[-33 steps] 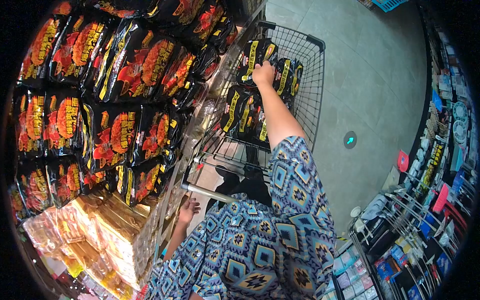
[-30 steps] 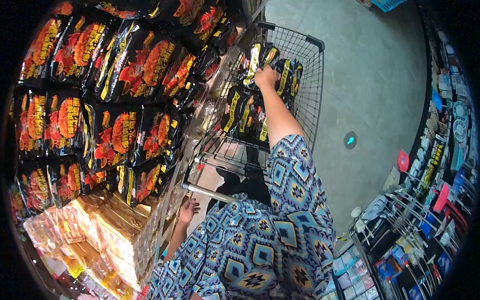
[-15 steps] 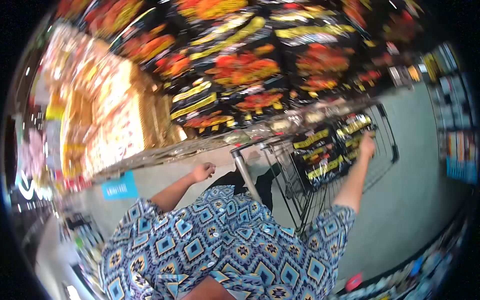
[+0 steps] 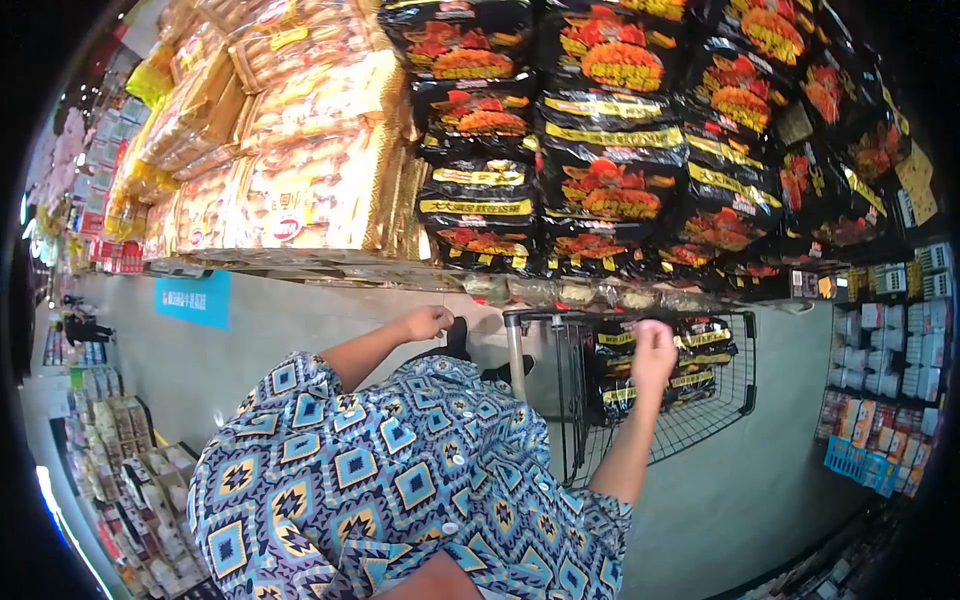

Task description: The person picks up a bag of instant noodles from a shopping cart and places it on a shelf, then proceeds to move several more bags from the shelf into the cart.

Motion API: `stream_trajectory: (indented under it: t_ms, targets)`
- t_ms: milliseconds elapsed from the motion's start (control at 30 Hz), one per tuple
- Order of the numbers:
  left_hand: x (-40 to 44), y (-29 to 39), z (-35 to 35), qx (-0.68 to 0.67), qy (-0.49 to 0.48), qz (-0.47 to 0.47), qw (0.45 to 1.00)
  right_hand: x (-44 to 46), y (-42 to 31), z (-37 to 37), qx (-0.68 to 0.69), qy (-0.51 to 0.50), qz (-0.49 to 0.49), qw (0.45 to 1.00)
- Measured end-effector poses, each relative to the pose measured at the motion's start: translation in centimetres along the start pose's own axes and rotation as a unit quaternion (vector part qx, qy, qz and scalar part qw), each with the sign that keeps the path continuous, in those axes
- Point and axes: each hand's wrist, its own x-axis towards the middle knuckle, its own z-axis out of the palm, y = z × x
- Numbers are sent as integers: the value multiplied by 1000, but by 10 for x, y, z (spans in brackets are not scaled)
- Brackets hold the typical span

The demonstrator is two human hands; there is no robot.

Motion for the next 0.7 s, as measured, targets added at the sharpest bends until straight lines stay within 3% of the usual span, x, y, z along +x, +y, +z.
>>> stream_trajectory:
  t_ms: [133, 333, 433, 567, 700]
  targets:
    - [7, 31, 24, -63, -18, -15, 998, -31, 10, 36, 7, -101, 53, 993]
    - [17, 42, 26, -45, -74, 55, 995, -47, -3, 59, -23, -123, 75, 989]
    - [19, 29, 28, -75, -92, 71, 990, -33, -16, 49, -86, -112, 30, 990]
    - [25, -11, 3, -76, -55, 63, 994, 5, -95, 51, -179, -92, -35, 979]
    - [24, -86, -32, 90, 8, -12, 996, 56, -157, 51, -171, -50, -137, 974]
